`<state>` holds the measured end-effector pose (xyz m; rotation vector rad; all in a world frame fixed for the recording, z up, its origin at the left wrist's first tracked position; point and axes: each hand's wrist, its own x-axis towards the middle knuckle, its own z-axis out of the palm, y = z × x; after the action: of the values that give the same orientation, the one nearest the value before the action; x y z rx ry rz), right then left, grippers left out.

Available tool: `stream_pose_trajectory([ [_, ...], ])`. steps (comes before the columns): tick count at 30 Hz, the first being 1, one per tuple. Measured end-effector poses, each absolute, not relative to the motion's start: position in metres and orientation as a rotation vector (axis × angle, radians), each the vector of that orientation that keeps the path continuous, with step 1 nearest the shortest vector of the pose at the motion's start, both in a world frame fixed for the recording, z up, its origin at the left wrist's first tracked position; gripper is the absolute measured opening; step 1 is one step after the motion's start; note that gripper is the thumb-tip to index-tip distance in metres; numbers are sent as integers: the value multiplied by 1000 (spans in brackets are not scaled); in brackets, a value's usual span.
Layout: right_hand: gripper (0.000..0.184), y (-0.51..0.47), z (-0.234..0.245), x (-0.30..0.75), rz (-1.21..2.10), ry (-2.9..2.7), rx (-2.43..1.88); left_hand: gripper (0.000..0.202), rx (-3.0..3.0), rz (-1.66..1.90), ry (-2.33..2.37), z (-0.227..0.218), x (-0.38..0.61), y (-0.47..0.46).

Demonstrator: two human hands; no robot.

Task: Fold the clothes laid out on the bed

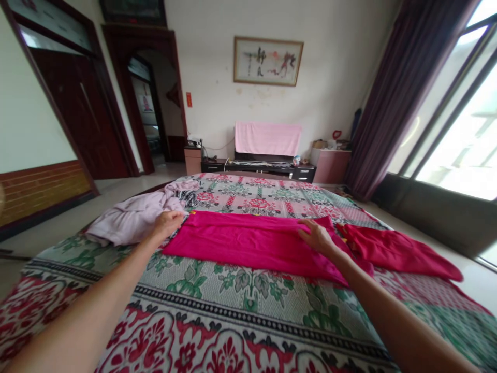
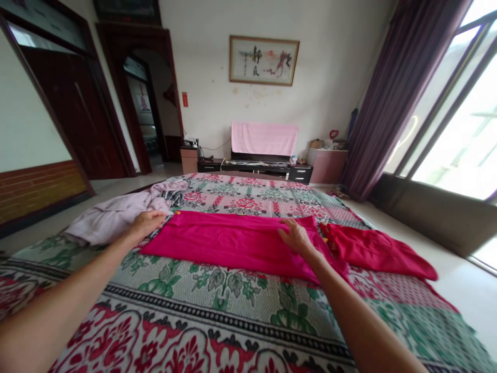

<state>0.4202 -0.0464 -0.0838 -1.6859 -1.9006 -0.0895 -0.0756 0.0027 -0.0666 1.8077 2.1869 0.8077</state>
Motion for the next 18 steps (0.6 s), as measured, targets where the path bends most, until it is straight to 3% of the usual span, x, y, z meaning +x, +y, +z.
stream_pose_trajectory([
  [5,27,-56,-87,355,-48,-2071,-1519,32,1933,685,2325,-82,-64,-5],
  [11,20,-61,-98,314,12,-2158,-1399,35,2164,555,2415,-68,-58,18],
  [18,21,-65,-101,316,-35,-2116,-1348,32,2441,404,2169,-71,-38,53],
])
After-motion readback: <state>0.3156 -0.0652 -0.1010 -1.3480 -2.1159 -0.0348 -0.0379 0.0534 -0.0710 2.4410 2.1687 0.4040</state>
